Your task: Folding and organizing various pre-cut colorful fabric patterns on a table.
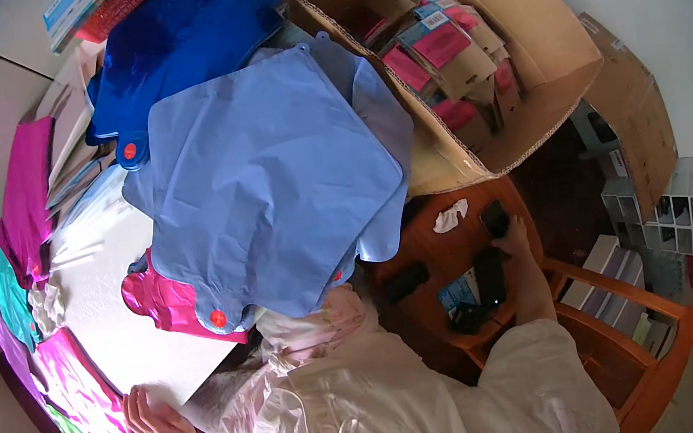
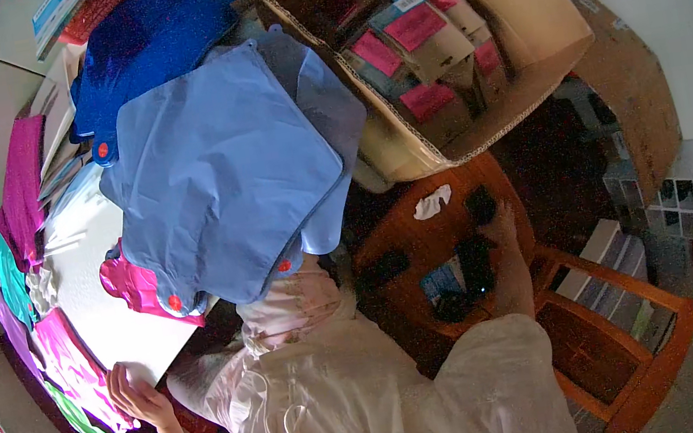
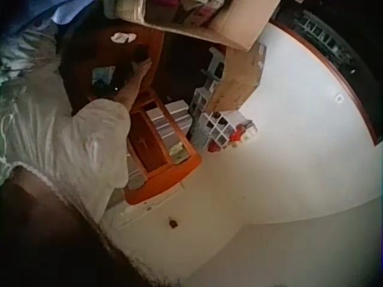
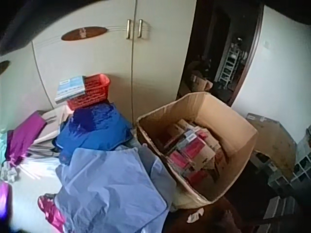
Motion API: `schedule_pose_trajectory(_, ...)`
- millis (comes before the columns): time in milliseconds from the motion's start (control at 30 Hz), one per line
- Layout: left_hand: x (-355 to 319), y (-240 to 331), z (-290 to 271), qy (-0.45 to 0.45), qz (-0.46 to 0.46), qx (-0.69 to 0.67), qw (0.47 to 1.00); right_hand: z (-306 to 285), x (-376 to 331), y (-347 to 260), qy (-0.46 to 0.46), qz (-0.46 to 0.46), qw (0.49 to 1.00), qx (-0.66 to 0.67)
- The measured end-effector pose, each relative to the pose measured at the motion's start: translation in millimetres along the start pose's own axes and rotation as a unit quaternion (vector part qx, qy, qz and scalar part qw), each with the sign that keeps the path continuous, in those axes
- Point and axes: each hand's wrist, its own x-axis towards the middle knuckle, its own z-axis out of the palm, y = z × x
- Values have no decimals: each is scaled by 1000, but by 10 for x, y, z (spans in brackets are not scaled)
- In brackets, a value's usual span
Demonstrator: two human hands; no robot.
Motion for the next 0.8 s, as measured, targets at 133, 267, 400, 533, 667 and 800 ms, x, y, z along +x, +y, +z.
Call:
schedule_pose_trajectory(133,-26,-15,32,4,1,7,1000,-11,11,-27,-15,2,1000,-5)
schedule_pose_trajectory(267,-6,21,21,16,3,12,1000,-88,-5,-63,-30,-16,999,-4)
schedule_pose_trajectory(400,30,30,11,13,6,8,1000,-224,-37,204,15,-85,994,68)
schedule_pose_trajectory(533,1,11,5,8,2,5,1000,-221,-181,319,43,3,995,92)
schedule_pose_trajectory(667,-5,-11,21,10,4,-1,1000,-153,-357,349,3,49,998,42)
schedule_pose_trajectory(800,-10,4,14,10,4,3,1000,-211,-415,241,-30,50,997,44)
